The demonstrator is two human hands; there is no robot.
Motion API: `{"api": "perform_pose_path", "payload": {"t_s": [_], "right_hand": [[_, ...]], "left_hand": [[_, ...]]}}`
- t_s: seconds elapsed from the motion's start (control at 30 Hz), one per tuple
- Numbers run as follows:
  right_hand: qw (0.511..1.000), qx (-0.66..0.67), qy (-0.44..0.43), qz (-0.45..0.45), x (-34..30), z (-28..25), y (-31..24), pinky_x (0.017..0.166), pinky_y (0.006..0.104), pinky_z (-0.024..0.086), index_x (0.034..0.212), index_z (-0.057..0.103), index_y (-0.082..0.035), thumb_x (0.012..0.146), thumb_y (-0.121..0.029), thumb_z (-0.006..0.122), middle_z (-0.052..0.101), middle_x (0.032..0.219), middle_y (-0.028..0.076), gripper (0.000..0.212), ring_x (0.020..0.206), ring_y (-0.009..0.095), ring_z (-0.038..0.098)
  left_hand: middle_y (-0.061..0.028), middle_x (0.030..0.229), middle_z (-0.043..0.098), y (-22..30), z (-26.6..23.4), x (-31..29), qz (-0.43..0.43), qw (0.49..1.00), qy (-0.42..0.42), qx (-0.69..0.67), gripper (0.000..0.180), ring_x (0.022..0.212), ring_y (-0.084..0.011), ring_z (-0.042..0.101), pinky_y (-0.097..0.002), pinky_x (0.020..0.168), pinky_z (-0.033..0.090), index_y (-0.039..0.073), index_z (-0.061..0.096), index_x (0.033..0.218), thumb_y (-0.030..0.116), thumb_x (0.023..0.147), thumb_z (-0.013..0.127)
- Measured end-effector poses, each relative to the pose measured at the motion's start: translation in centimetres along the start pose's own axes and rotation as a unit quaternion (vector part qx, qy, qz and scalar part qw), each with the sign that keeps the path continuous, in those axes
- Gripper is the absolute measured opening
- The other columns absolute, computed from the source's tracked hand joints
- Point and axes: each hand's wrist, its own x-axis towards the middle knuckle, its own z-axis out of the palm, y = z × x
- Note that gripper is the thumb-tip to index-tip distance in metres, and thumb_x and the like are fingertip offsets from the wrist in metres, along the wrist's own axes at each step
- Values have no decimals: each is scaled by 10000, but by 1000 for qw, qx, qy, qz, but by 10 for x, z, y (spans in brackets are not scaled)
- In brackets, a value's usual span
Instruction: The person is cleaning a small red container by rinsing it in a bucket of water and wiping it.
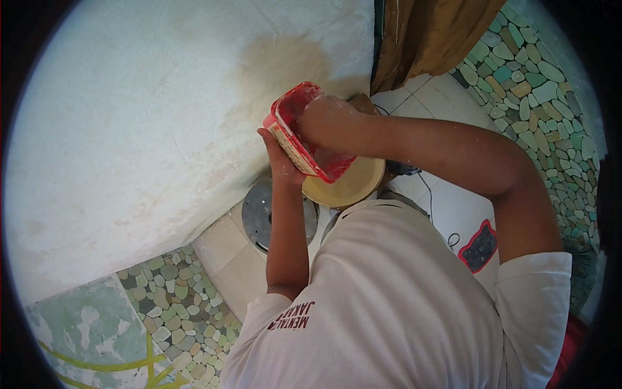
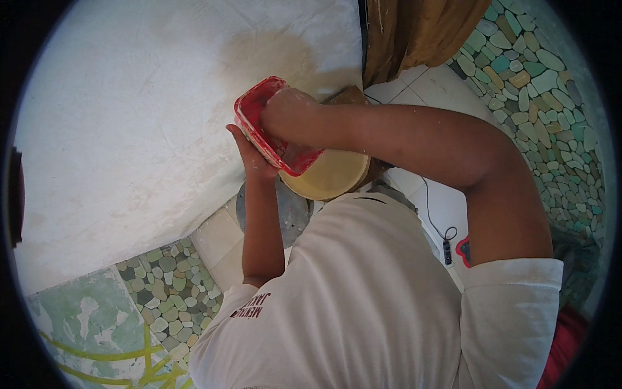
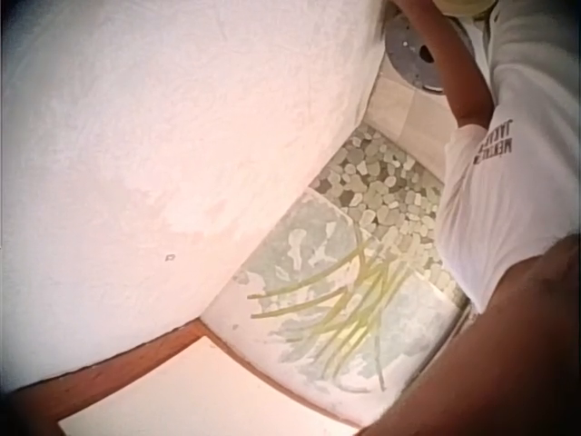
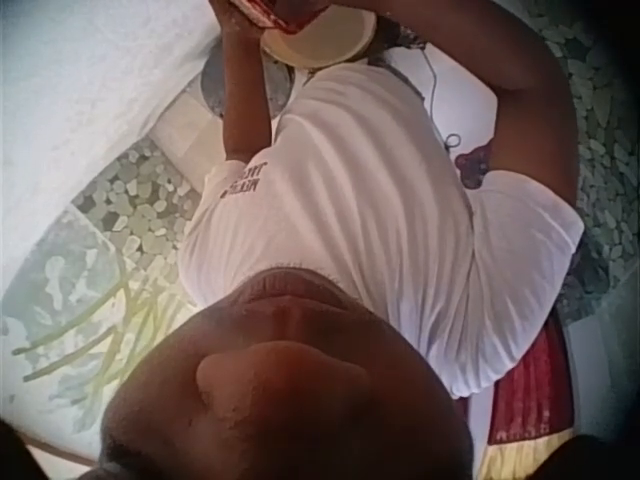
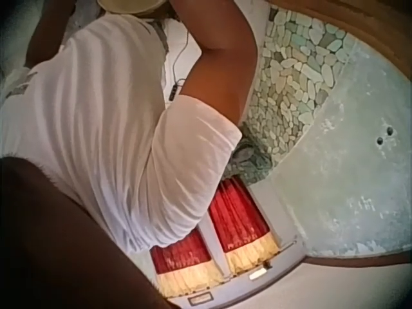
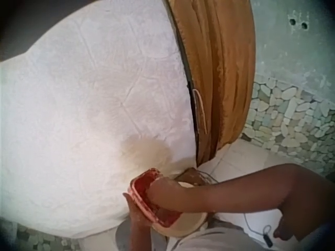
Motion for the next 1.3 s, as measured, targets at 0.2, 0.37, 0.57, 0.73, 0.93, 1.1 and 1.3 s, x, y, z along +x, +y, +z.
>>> {"api": "perform_pose_path", "payload": {"t_s": [0.2,0.37,0.57,0.73,0.93,1.1,1.3], "right_hand": [[997,71,-17,-5,-16,30,-6,655,404,534,730,680,-58,690,-155,603,657,740,151,130,729,310,660],[999,29,-20,-36,-16,9,-4,641,413,530,715,675,-65,682,-151,611,654,724,149,112,715,320,655],[998,-41,40,-10,-2,-9,20,617,407,528,706,665,-49,705,-181,588,646,711,153,153,694,305,652],[998,15,55,13,2,15,12,627,427,526,718,665,-50,714,-187,577,645,717,160,163,702,318,651],[988,134,-16,73,-6,22,-11,656,410,525,721,662,-41,700,-154,589,650,725,162,137,725,318,655],[983,177,23,49,-12,31,-16,661,406,514,768,665,-57,719,-177,592,653,734,152,149,694,308,644],[975,219,12,41,-12,26,-10,677,405,512,778,668,-62,726,-178,591,655,744,153,148,703,307,644]], "left_hand": [[-110,1375,407,5,8,1,23,997,-39,58,753,1242,-305,411,-460,1026,359,119,319,1381,655,856,376],[-114,1354,433,0,-8,0,-27,998,-24,45,739,1225,-292,435,-442,1013,382,108,338,1371,642,862,388],[-116,1332,457,-1,-2,2,-25,999,2,35,728,1209,-275,452,-423,1004,391,83,372,1352,632,873,380],[-62,1123,600,-1,-11,6,-35,998,32,28,636,931,-162,612,-308,714,552,109,484,1256,611,868,431],[-116,1356,434,7,-10,9,12,998,-39,42,780,1234,-295,422,-445,1031,355,93,357,1363,662,833,425],[-114,1363,426,10,-15,11,32,997,-30,69,819,1238,-298,417,-456,1037,349,101,355,1364,688,800,452],[-113,1362,427,3,-10,8,53,994,-31,85,837,1238,-300,415,-457,1040,344,103,353,1364,699,787,457]]}}
